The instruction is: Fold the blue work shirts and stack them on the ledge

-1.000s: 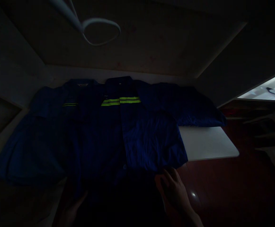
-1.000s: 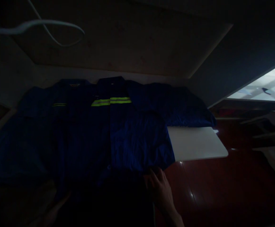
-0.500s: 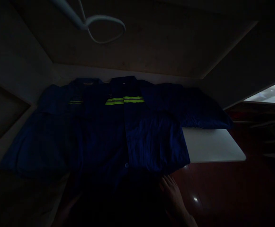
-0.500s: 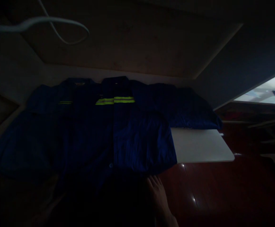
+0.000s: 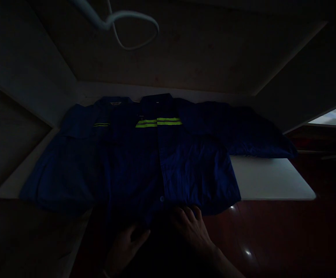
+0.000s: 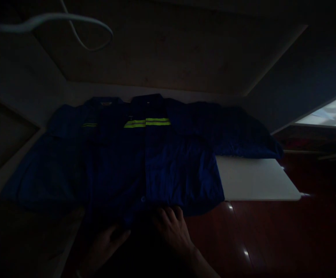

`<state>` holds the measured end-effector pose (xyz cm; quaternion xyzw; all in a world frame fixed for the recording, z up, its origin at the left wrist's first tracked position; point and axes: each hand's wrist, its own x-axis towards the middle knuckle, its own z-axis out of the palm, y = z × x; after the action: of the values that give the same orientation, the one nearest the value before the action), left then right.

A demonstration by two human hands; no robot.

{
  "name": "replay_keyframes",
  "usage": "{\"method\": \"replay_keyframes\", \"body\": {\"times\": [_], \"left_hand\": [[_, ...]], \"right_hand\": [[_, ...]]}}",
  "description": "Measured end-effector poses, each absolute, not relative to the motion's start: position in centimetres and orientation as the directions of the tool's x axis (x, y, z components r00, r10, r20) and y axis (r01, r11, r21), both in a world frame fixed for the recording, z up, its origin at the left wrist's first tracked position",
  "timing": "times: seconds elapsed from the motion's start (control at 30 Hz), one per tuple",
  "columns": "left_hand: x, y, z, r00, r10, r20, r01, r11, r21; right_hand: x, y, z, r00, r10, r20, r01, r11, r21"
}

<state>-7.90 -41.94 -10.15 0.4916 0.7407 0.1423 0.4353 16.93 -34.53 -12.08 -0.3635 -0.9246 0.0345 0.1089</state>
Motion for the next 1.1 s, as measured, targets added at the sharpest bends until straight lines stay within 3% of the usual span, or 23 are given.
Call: {"method": "replay_keyframes", "body": {"times": [0.07,0.17,0.33,0.43,0.53,0.6,0.87,0.97,1.1], "left_hand": [[-6.9,-41.0,-10.0,-0.097,0.840,-0.534,0.607,0.475,0.637],[-6.1,-40.6,-9.9,-0.070,0.885,-0.461,0.716,0.366,0.594],[-6.6,-40.9,-7.0,-0.049,0.911,-0.410,0.877,0.236,0.418],[-6.6,-39.9,-4.4,-0.060,0.958,-0.279,0.836,0.201,0.510],[-6.1,-37.8,-3.6,-0.033,0.996,-0.078,0.760,0.076,0.645],[-5.6,-36.3,-4.0,-0.008,1.000,-0.001,0.773,0.007,0.634],[-4.7,-34.6,-6.5,0.051,0.986,-0.161,0.958,-0.003,0.287],[-4.9,-34.7,-6.7,0.084,0.979,-0.186,0.951,-0.023,0.309],[-4.6,-34.1,-7.4,0.154,0.962,-0.225,0.884,-0.033,0.466]], "right_hand": [[16.8,-34.7,-12.3,-0.721,0.671,0.174,0.660,0.741,-0.122],[16.3,-34.7,-11.8,-0.725,0.669,0.162,0.658,0.743,-0.121],[15.5,-34.3,-9.3,-0.690,0.675,0.260,0.614,0.737,-0.283],[14.9,-33.4,-7.6,-0.529,0.785,0.323,0.687,0.620,-0.380],[13.9,-32.5,-6.7,-0.463,0.822,0.331,0.738,0.564,-0.369],[13.1,-32.1,-6.7,-0.468,0.822,0.325,0.748,0.564,-0.349],[11.5,-32.2,-8.2,-0.407,0.857,0.316,0.782,0.505,-0.365],[12.1,-32.0,-7.9,-0.411,0.832,0.373,0.734,0.545,-0.406],[12.5,-31.5,-7.7,-0.443,0.750,0.490,0.680,0.638,-0.362]]}}
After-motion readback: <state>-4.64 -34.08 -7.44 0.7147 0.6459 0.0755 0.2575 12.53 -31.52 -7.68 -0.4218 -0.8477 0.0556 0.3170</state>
